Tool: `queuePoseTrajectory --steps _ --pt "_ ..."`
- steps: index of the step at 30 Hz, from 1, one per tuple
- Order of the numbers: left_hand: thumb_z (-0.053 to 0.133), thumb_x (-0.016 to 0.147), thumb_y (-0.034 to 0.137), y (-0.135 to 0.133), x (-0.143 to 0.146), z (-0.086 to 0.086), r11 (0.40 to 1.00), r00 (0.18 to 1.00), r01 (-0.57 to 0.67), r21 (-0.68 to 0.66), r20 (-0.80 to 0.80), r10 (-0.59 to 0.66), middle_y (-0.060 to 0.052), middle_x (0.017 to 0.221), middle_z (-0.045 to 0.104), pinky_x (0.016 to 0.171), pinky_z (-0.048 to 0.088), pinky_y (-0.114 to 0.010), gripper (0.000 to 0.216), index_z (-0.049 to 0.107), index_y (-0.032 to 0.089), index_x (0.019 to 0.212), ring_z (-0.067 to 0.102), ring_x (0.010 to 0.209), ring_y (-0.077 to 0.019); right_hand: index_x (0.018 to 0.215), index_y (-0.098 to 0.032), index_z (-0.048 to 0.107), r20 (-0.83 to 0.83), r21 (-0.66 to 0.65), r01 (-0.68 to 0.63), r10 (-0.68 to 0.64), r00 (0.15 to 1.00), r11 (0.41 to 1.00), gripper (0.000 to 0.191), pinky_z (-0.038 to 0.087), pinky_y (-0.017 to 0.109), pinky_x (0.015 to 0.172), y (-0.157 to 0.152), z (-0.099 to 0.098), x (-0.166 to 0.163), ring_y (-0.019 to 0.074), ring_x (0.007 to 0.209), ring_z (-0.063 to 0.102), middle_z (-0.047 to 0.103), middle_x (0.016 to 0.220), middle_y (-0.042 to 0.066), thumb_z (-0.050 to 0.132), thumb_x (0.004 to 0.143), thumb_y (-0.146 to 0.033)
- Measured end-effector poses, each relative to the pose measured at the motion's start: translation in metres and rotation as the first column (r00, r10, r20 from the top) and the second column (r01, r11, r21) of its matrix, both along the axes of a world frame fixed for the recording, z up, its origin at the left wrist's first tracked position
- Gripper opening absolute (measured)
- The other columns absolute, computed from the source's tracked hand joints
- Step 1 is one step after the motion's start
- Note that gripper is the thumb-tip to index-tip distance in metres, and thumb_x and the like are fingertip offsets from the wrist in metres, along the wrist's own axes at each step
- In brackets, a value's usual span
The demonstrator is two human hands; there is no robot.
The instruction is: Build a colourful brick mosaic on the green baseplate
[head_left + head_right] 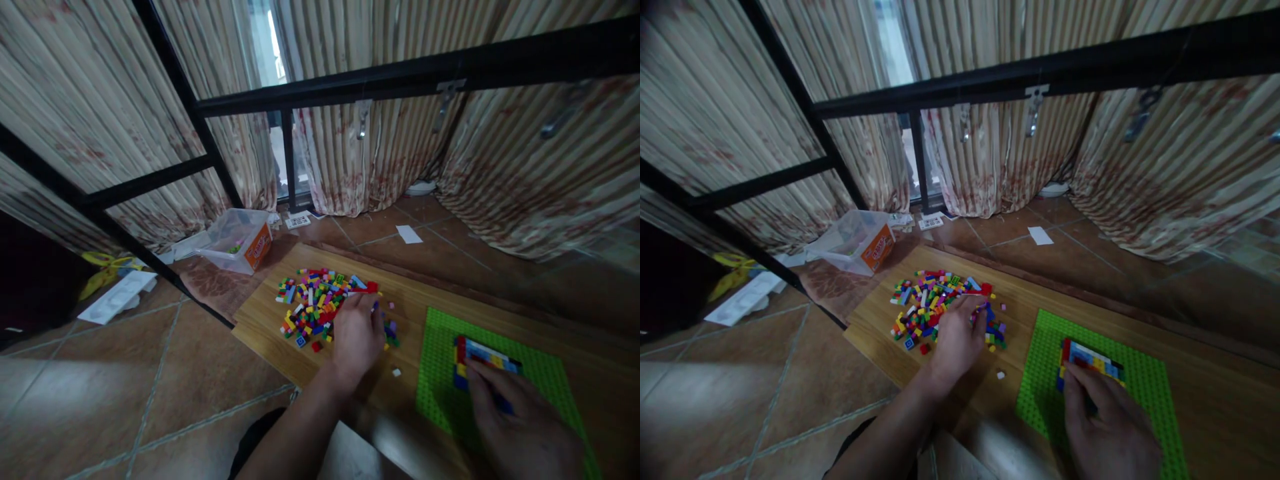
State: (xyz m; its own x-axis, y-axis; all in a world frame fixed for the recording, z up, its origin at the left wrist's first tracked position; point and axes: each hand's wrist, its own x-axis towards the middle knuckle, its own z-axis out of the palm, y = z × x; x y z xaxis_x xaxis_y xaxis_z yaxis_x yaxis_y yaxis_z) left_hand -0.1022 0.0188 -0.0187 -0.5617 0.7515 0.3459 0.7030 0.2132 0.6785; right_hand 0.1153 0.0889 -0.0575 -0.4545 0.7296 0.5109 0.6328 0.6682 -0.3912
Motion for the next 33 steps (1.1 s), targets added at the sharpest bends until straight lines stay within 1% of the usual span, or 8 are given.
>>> queuePoseTrajectory --steps 3,9,11,14,17,20,25,33 --pt "0.052 0.086 0.013 -0.006 -0.026 0.004 0.989 0.989 -0.147 0.02 0.001 0.147 -0.008 0.106 0.069 0.093 0.05 -0.035 0.027 0.066 0.018 0.108 0.063 0.101 -0.0212 0.096 -0.025 0.07 0.003 -0.008 -0.022 0.022 1.0 1.0 0.035 0.05 0.04 0.08 -0.003 -0.001 -0.005 0.0264 0.084 0.066 0.071 0.094 0.008 0.041 0.091 -0.045" --pt "0.054 0.083 0.014 -0.024 -0.073 0.013 0.945 0.944 -0.326 -0.003 0.044 0.326 -0.008 0.1 0.072 0.089 0.051 -0.035 0.026 0.069 0.017 0.104 0.066 0.094 -0.0205 0.097 -0.026 0.071 0.025 -0.013 -0.052 0.053 0.998 0.999 0.036 0.049 0.041 0.081 -0.007 -0.009 -0.012 0.0267 0.087 0.066 0.072 0.098 0.008 0.039 0.092 -0.042" --pt "0.054 0.083 0.017 -0.034 -0.092 0.016 0.899 0.898 -0.437 -0.032 0.049 0.438 -0.009 0.101 0.072 0.087 0.051 -0.034 0.029 0.068 0.016 0.108 0.066 0.092 -0.0209 0.098 -0.026 0.071 0.023 -0.018 -0.059 0.06 0.998 0.998 0.036 0.049 0.04 0.082 -0.007 -0.01 -0.014 0.0262 0.087 0.067 0.072 0.098 0.008 0.04 0.092 -0.043" --pt "0.054 0.083 0.019 -0.051 -0.122 0.015 0.799 0.805 -0.589 -0.119 0.005 0.593 -0.013 0.116 0.067 0.089 0.05 -0.035 0.04 0.061 0.014 0.122 0.065 0.1 -0.0229 0.096 -0.025 0.071 0.017 -0.013 -0.077 0.077 0.997 0.997 0.037 0.05 0.039 0.08 -0.006 -0.011 -0.016 0.0251 0.086 0.067 0.073 0.095 0.006 0.041 0.092 -0.047" --pt "0.054 0.084 0.022 -0.067 -0.147 0.008 0.773 0.803 -0.576 -0.267 -0.006 0.596 -0.015 0.117 0.067 0.089 0.049 -0.033 0.041 0.061 0.011 0.123 0.064 0.104 -0.024 0.094 -0.024 0.071 0.007 0.023 -0.112 0.112 0.994 0.993 0.039 0.05 0.036 0.077 -0.006 -0.011 -0.021 0.0236 0.084 0.068 0.074 0.092 0.005 0.041 0.092 -0.05" --pt "0.061 0.08 0.025 -0.075 -0.158 0.002 0.793 0.846 -0.497 -0.351 0.008 0.534 -0.015 0.105 0.071 0.082 0.049 -0.029 0.041 0.064 0.01 0.117 0.067 0.095 -0.0233 0.094 -0.024 0.071 -0.003 0.048 -0.153 0.153 0.988 0.987 0.041 0.05 0.035 0.076 -0.008 -0.01 -0.026 0.0226 0.084 0.069 0.075 0.092 0.004 0.04 0.093 -0.05" --pt "0.067 0.074 0.029 -0.072 -0.153 -0.001 0.82 0.908 -0.385 -0.423 -0.014 0.419 -0.011 0.098 0.073 0.074 0.047 -0.026 0.042 0.066 0.012 0.113 0.067 0.089 -0.0224 0.094 -0.024 0.073 -0.015 -0.008 -0.178 0.178 0.984 0.984 0.039 0.05 0.033 0.078 -0.011 -0.009 -0.029 0.022 0.084 0.069 0.075 0.093 0.006 0.041 0.093 -0.045" --pt "0.067 0.068 0.023 -0.063 -0.142 -0.001 0.801 0.905 -0.403 -0.442 -0.059 0.422 -0.017 0.1 0.07 0.078 0.044 -0.031 0.043 0.067 0.011 0.109 0.065 0.097 -0.0284 0.093 -0.024 0.072 -0.058 -0.062 -0.208 0.205 0.977 0.976 0.035 0.052 0.032 0.077 -0.013 -0.009 -0.034 0.0207 0.083 0.07 0.075 0.092 0.005 0.045 0.092 -0.046"
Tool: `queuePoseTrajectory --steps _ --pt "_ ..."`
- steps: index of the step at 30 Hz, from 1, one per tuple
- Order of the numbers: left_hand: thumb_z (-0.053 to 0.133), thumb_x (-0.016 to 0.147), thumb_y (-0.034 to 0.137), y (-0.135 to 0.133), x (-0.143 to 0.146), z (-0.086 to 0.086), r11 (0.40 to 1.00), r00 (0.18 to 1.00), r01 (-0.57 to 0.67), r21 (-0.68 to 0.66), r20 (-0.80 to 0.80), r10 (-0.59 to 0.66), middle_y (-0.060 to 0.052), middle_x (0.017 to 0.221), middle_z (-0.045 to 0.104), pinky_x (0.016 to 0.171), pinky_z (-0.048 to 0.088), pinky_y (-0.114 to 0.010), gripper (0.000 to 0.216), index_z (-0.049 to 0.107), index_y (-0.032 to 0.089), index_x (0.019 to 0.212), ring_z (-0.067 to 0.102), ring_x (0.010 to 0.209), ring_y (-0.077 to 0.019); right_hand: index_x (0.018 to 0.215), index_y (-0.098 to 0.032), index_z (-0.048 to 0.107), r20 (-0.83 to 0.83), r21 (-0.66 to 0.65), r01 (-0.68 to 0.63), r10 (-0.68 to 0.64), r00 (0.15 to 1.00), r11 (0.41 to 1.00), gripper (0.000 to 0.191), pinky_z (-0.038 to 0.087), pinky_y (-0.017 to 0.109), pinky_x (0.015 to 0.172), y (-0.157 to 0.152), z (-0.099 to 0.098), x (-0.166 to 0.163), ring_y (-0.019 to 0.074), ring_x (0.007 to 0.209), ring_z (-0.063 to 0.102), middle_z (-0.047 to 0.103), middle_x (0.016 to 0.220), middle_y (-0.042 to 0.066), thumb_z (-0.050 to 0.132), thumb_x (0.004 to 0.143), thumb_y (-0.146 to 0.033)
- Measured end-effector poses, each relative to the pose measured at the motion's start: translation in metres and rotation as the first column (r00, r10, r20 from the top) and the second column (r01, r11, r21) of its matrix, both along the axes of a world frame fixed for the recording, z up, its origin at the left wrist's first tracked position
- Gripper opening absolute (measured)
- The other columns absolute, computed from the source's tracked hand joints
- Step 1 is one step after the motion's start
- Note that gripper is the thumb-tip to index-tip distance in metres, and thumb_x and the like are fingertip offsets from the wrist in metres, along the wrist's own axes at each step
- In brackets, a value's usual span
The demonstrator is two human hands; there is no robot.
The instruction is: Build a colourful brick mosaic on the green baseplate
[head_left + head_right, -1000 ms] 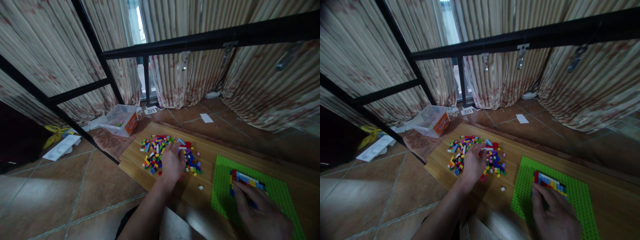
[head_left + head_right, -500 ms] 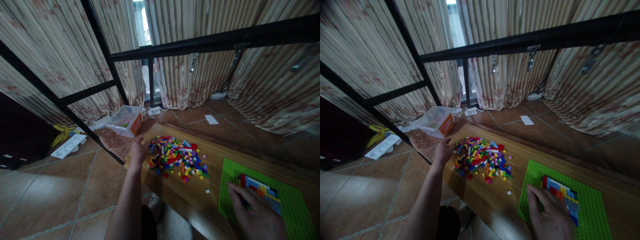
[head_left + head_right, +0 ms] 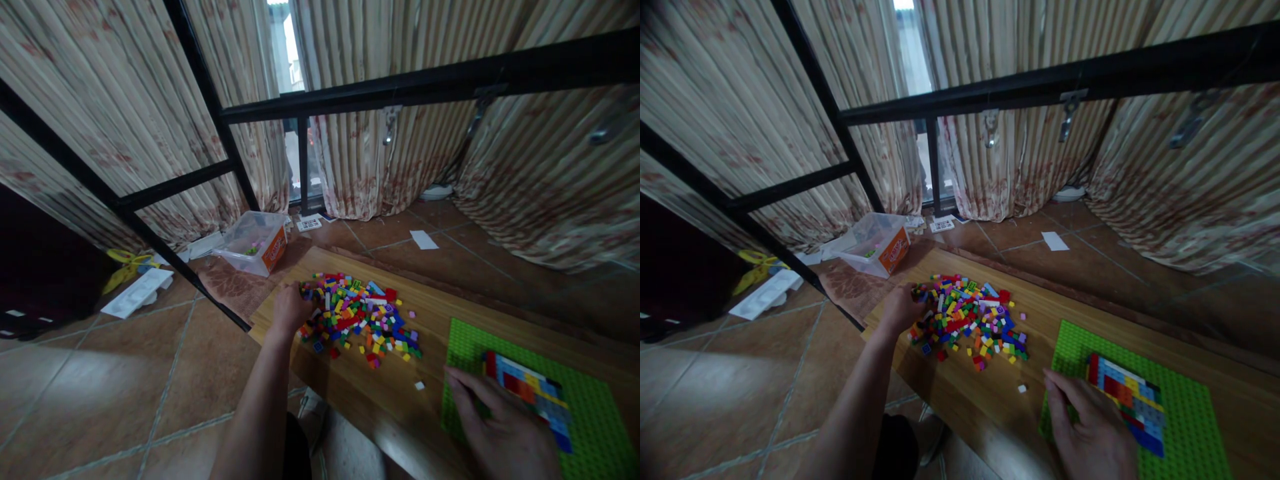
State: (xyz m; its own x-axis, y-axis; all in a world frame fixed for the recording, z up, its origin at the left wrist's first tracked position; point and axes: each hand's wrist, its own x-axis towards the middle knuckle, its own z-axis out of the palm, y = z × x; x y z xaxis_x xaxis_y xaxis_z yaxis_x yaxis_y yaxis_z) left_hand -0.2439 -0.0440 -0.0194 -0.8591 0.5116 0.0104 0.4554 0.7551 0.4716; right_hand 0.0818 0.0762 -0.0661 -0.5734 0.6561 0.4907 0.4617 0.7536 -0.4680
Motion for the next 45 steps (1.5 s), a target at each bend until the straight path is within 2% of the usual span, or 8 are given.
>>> queuePoseTrajectory --steps 13,15,18,22,25,31,37,45 --pt "0.063 0.072 0.026 -0.012 0.011 0.03 0.946 0.947 0.06 0.318 0.282 -0.155 -0.007 0.089 0.072 0.069 0.047 -0.026 0.044 0.066 0.011 0.113 0.066 0.079 -0.0194 0.093 -0.025 0.072 -0.067 -0.089 0.022 -0.028 0.997 0.996 0.027 0.05 0.031 0.079 -0.005 0.009 -0.006 0.0186 0.084 0.069 0.075 0.091 0.002 0.052 0.09 -0.043" --pt "0.067 0.071 0.027 -0.01 0.028 0.036 0.799 0.786 -0.003 0.601 0.495 -0.37 -0.007 0.097 0.072 0.075 0.048 -0.026 0.045 0.065 0.012 0.114 0.065 0.085 -0.0189 0.092 -0.025 0.072 -0.101 -0.18 0.037 -0.056 0.993 0.983 0.027 0.051 0.031 0.079 -0.008 0.015 -0.011 0.0195 0.086 0.069 0.075 0.092 0.003 0.053 0.089 -0.043" --pt "0.07 0.069 0.025 0.004 0.067 0.04 0.633 0.434 -0.199 0.748 0.646 -0.627 -0.006 0.102 0.07 0.079 0.05 -0.026 0.036 0.07 0.016 0.104 0.064 0.088 -0.0173 0.095 -0.024 0.073 -0.189 -0.409 0.03 -0.117 0.975 0.912 0.027 0.051 0.032 0.08 -0.016 0.027 -0.024 0.0203 0.091 0.068 0.074 0.098 0.005 0.054 0.088 -0.043" --pt "0.073 0.071 0.022 0.03 0.123 0.034 0.663 0.066 -0.348 0.663 0.723 -0.688 -0.007 0.104 0.069 0.078 0.052 -0.025 0.034 0.071 0.017 0.104 0.064 0.089 -0.0155 0.102 -0.022 0.072 -0.373 -0.737 -0.094 -0.288 0.882 0.669 0.036 0.053 0.032 0.072 -0.022 0.041 -0.044 0.0206 0.085 0.068 0.074 0.102 0.007 0.061 0.083 -0.051" --pt "0.074 0.072 0.02 0.044 0.151 0.025 0.716 -0.061 -0.367 0.593 0.753 -0.655 -0.007 0.095 0.071 0.078 0.053 -0.025 0.027 0.071 0.014 0.098 0.065 0.081 -0.0138 0.101 -0.02 0.072 -0.45 -0.852 -0.251 -0.4 0.798 0.459 0.042 0.049 0.026 0.054 -0.02 0.044 -0.052 0.0164 0.067 0.064 0.074 0.092 0.006 0.067 0.076 -0.055" --pt "0.078 0.067 0.022 0.055 0.163 0.013 0.713 0.076 -0.37 0.596 0.784 -0.616 -0.006 0.09 0.07 0.076 0.055 -0.027 0.027 0.07 0.013 0.091 0.066 0.078 -0.0144 0.084 -0.019 0.074 -0.504 -0.857 -0.338 -0.5 0.704 0.388 0.038 0.046 0.025 0.049 -0.012 0.043 -0.05 0.0128 0.054 0.056 0.07 0.069 0.003 0.079 0.064 -0.05" --pt "0.077 0.07 0.035 0.057 0.167 0.009 0.739 0.307 -0.066 0.67 0.719 -0.624 -0.001 0.075 0.065 0.058 0.046 -0.02 0.027 0.069 0.014 0.084 0.058 0.064 -0.0104 0.086 -0.02 0.073 -0.45 -0.848 -0.234 -0.411 0.793 0.476 0.036 0.049 0.026 0.054 -0.016 0.047 -0.046 0.0156 0.061 0.06 0.071 0.076 0.003 0.069 0.073 -0.054" --pt "0.071 0.073 0.039 0.058 0.171 0.004 0.759 0.399 0.0 0.651 0.696 -0.597 0.003 0.064 0.057 0.053 0.042 -0.019 0.026 0.062 0.015 0.074 0.051 0.057 -0.0086 0.071 -0.02 0.062 -0.362 -0.815 -0.093 -0.378 0.852 0.572 0.041 0.036 0.023 0.045 -0.013 0.038 -0.045 0.0115 0.049 0.046 0.054 0.055 -0.003 0.058 0.081 -0.059"
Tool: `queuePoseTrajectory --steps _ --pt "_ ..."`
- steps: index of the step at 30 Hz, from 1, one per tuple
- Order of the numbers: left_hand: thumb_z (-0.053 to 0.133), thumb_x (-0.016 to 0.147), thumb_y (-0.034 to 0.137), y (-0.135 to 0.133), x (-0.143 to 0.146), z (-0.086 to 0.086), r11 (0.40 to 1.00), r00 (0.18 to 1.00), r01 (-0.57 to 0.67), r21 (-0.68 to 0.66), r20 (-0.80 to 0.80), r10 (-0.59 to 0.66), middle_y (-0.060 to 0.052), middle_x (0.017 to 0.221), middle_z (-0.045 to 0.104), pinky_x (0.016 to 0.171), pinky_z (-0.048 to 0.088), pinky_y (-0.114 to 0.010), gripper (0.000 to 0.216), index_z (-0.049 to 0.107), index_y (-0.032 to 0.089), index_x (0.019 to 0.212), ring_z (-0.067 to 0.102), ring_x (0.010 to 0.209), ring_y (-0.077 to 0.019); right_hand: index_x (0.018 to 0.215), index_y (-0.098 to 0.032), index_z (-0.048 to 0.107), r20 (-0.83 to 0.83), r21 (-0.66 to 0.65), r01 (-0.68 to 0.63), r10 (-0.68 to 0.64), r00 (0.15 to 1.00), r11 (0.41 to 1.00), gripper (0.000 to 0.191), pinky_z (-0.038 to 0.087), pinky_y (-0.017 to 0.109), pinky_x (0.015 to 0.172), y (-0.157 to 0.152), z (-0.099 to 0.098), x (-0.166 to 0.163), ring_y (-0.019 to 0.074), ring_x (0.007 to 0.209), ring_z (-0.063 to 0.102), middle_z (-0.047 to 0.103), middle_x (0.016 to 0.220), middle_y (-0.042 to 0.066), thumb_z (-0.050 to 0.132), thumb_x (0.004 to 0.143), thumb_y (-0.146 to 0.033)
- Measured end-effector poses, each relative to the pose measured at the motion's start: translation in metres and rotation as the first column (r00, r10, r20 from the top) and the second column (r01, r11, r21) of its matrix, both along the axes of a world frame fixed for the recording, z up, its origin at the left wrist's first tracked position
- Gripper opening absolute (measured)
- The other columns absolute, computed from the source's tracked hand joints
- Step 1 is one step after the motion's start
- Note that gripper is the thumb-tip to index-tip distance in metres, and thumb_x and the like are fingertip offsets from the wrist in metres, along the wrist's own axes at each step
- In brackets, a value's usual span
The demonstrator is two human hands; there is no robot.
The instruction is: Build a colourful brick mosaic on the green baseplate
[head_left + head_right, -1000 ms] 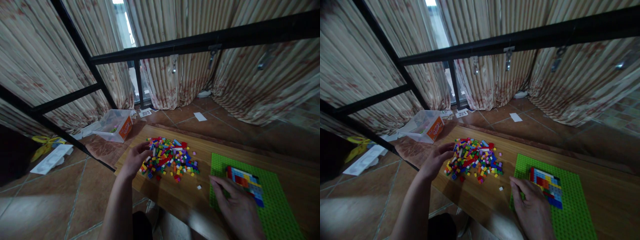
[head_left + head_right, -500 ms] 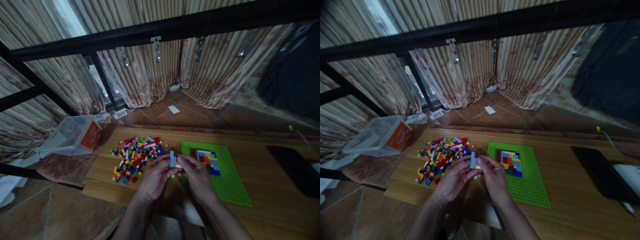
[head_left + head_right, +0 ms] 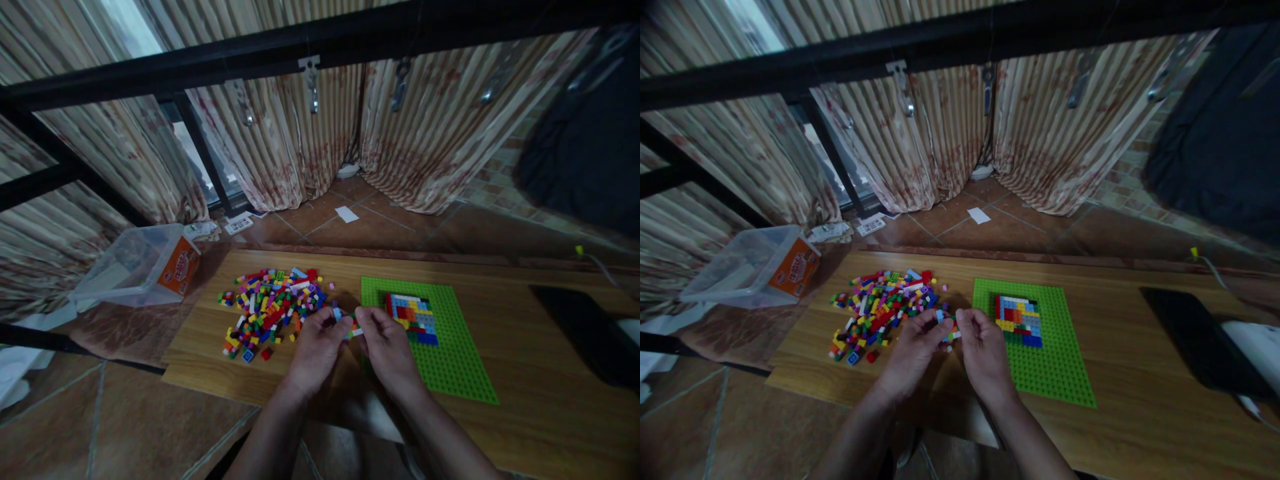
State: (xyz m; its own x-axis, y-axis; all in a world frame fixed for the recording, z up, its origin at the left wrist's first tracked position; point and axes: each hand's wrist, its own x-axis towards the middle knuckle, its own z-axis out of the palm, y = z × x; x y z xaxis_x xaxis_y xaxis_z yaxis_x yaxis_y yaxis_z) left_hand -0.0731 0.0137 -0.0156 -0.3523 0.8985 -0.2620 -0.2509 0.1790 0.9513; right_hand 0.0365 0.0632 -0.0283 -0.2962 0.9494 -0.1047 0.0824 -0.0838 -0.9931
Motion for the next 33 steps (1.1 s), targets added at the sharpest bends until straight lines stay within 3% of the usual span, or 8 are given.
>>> queuePoseTrajectory --steps 3,5,15,20,25,29,33 --pt "0.067 0.075 0.041 -0.001 0.001 0.0 1.0 1.0 0.023 0.012 -0.018 -0.022 0.004 0.061 0.054 0.048 0.04 -0.019 0.026 0.06 0.016 0.073 0.048 0.053 -0.0085 0.069 -0.02 0.06 0.053 0.084 -0.011 0.007 0.999 0.996 0.039 0.041 0.023 0.049 -0.001 0.002 -0.001 0.0125 0.052 0.051 0.055 0.056 -0.003 0.056 0.084 -0.056" --pt "0.067 0.074 0.041 -0.001 0.003 0.001 1.0 1.0 0.012 0.0 0.006 -0.012 0.003 0.062 0.055 0.046 0.04 -0.02 0.026 0.059 0.016 0.074 0.05 0.052 -0.0091 0.071 -0.021 0.059 0.037 0.066 -0.021 0.019 0.999 0.998 0.038 0.043 0.024 0.048 -0.004 0.005 -0.004 0.0126 0.049 0.052 0.057 0.058 -0.003 0.055 0.084 -0.056" --pt "0.067 0.072 0.036 -0.001 0.003 0.005 1.0 0.996 -0.012 -0.012 0.09 0.013 0.003 0.061 0.057 0.048 0.046 -0.021 0.021 0.06 0.016 0.074 0.055 0.052 -0.0103 0.07 -0.022 0.057 -0.178 -0.205 -0.028 -0.009 0.984 0.978 0.039 0.043 0.024 0.043 -0.009 0.0 -0.014 0.0124 0.044 0.051 0.053 0.05 -0.006 0.066 0.073 -0.06" --pt "0.071 0.073 0.042 -0.003 -0.001 0.004 1.0 0.987 -0.001 -0.001 0.162 0.001 0.002 0.062 0.061 0.052 0.047 -0.023 0.029 0.059 0.017 0.079 0.058 0.053 -0.0111 0.067 -0.021 0.053 -0.287 -0.404 -0.057 -0.067 0.956 0.913 0.042 0.031 0.02 0.04 -0.007 0.005 -0.016 0.0084 0.04 0.043 0.05 0.045 -0.006 0.074 0.064 -0.058" --pt "0.071 0.074 0.045 -0.005 -0.006 0.003 1.0 0.972 0.001 0.009 0.234 -0.003 -0.001 0.067 0.066 0.059 0.05 -0.024 0.033 0.06 0.016 0.084 0.062 0.058 -0.0127 0.073 -0.019 0.059 -0.404 -0.508 -0.099 -0.136 0.904 0.856 0.034 0.024 0.017 0.037 -0.002 0.008 -0.012 0.006 0.041 0.039 0.052 0.05 -0.006 0.076 0.061 -0.045" --pt "0.071 0.074 0.037 -0.006 -0.008 0.006 1.0 0.968 0.023 0.01 0.249 -0.024 -0.002 0.074 0.067 0.065 0.054 -0.028 0.028 0.06 0.015 0.088 0.066 0.062 -0.0147 0.077 -0.018 0.06 -0.408 -0.523 -0.116 -0.128 0.904 0.845 0.036 0.024 0.016 0.036 0.0 0.008 -0.011 0.006 0.042 0.041 0.054 0.055 -0.005 0.071 0.064 -0.049" --pt "0.067 0.076 0.036 -0.006 -0.008 0.009 0.999 0.989 0.05 0.012 0.141 -0.051 -0.001 0.071 0.067 0.061 0.053 -0.027 0.023 0.058 0.016 0.082 0.065 0.06 -0.0145 0.08 -0.019 0.058 -0.352 -0.452 -0.12 -0.054 0.934 0.884 0.046 0.023 0.016 0.036 -0.002 0.005 -0.013 0.0064 0.041 0.041 0.052 0.052 -0.006 0.066 0.07 -0.064"
